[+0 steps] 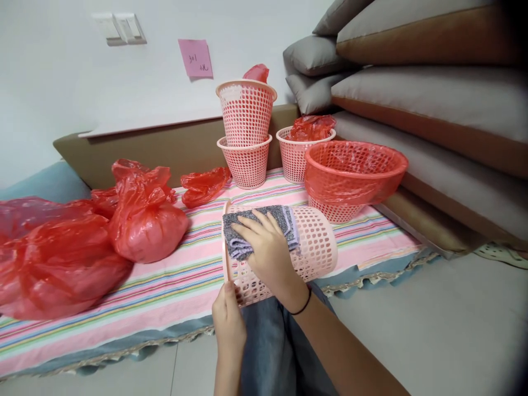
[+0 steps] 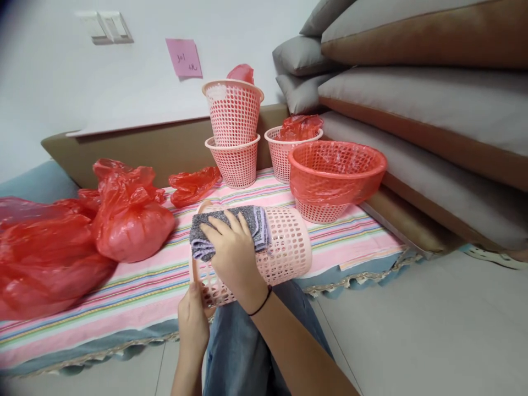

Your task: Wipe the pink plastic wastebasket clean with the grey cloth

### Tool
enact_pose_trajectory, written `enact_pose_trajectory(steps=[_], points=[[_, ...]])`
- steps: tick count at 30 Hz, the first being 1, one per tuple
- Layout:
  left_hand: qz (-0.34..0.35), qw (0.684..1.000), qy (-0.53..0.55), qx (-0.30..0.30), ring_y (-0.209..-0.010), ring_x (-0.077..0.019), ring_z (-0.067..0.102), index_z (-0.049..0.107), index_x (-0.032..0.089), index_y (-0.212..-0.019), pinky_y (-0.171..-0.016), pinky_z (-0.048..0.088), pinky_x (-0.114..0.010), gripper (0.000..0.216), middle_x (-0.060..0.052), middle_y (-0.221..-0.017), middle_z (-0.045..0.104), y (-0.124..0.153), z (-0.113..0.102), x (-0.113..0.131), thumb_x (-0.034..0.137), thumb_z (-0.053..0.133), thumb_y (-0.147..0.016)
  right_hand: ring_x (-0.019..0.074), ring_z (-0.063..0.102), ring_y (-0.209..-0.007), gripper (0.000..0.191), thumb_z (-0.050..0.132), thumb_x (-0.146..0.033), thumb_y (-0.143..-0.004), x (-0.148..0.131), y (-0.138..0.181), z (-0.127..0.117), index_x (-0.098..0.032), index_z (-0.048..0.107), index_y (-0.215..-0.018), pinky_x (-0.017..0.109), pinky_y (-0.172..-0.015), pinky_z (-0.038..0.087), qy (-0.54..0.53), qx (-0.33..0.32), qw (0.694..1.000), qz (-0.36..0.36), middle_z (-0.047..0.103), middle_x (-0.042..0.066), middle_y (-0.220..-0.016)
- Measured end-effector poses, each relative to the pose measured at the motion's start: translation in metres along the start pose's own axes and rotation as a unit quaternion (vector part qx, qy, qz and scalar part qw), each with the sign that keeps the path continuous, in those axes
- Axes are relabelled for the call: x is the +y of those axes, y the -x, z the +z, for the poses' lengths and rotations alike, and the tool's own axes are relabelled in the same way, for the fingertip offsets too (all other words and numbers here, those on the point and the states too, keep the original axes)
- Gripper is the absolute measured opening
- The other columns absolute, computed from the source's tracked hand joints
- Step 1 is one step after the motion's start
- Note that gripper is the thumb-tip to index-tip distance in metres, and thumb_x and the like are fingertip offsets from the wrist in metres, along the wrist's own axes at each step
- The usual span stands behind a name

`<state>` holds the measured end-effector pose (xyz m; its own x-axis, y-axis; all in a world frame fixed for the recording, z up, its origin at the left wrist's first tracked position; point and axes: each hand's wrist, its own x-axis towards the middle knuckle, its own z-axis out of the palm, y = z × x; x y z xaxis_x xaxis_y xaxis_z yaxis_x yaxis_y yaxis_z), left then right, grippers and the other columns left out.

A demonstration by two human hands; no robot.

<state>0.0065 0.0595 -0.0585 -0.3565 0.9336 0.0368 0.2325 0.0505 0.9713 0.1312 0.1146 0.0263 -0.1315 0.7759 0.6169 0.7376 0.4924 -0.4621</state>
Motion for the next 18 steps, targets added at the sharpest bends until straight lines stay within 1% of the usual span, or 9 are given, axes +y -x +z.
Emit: enact_pose_trajectory(steps=[2,4,8,10,12,15,18], points=[[0.000,1.000,-0.006,-0.010,-0.059,-0.0183,0.056,0.056,0.018,-0.064,-0.057,0.044,-0.029,0.068,-0.003,-0.060,0.059,-0.001,0.000,-0.002,0.082,0.037,-0.077,0.0259,0.043,-0.134,0.069,0.042,0.003,-0.064,0.008,-0.002,-0.004,-0.021,0.065,-0.124,0.049,-0.117,0.026,0.001,-0.002,1.000,0.008,0.062,0.001,-0.134],[0.004,1.000,-0.016,-0.018,-0.060,-0.0194,0.058,0.057,0.018,-0.064,-0.057,0.044,-0.030,0.070,-0.005,-0.061,0.061,-0.001,0.000,-0.003,0.083,0.035,-0.077,0.0259,0.045,-0.133,0.069,0.043,0.004,-0.062,0.026,0.000,-0.012,-0.021,0.066,-0.123,0.050,-0.116,0.028,0.015,0.006,0.999,0.030,0.063,0.002,-0.133],[0.020,0.999,-0.024,-0.016,-0.060,-0.0193,0.057,0.058,0.018,-0.064,-0.056,0.042,-0.029,0.068,-0.005,-0.062,0.063,0.002,0.000,-0.006,0.079,0.034,-0.081,0.0281,0.052,-0.126,0.064,0.043,0.002,-0.063,0.080,0.014,-0.037,-0.018,0.069,-0.118,0.051,-0.111,0.036,0.069,0.047,0.992,0.091,0.066,0.006,-0.128],[0.035,0.999,-0.024,-0.015,-0.060,-0.0184,0.056,0.057,0.019,-0.064,-0.056,0.040,-0.029,0.063,-0.004,-0.061,0.062,0.005,0.001,-0.005,0.075,0.035,-0.084,0.0290,0.056,-0.121,0.060,0.043,0.000,-0.064,0.106,0.025,-0.050,-0.016,0.070,-0.116,0.051,-0.109,0.039,0.096,0.085,0.984,0.122,0.068,0.010,-0.124],[0.045,0.999,-0.023,-0.009,-0.060,-0.0179,0.055,0.056,0.019,-0.064,-0.057,0.039,-0.028,0.059,-0.003,-0.061,0.061,0.008,0.002,-0.003,0.070,0.036,-0.087,0.0288,0.059,-0.117,0.058,0.043,-0.002,-0.065,0.125,0.036,-0.059,-0.012,0.070,-0.115,0.049,-0.106,0.043,0.098,0.108,0.979,0.140,0.069,0.013,-0.121],[0.044,0.999,-0.023,-0.002,-0.061,-0.0179,0.055,0.056,0.020,-0.065,-0.058,0.038,-0.028,0.057,-0.003,-0.062,0.060,0.011,0.003,-0.002,0.068,0.036,-0.088,0.0279,0.058,-0.120,0.060,0.041,-0.004,-0.065,0.136,0.052,-0.063,-0.010,0.068,-0.117,0.047,-0.108,0.042,0.092,0.130,0.975,0.152,0.067,0.013,-0.124],[0.030,0.999,-0.015,-0.028,-0.064,-0.0187,0.057,0.057,0.019,-0.069,-0.060,0.040,-0.028,0.058,-0.003,-0.066,0.062,0.010,0.002,-0.004,0.069,0.035,-0.088,0.0272,0.051,-0.129,0.064,0.040,-0.003,-0.063,0.130,0.066,-0.059,-0.014,0.067,-0.120,0.050,-0.112,0.037,0.097,0.150,0.972,0.155,0.065,0.009,-0.128]])
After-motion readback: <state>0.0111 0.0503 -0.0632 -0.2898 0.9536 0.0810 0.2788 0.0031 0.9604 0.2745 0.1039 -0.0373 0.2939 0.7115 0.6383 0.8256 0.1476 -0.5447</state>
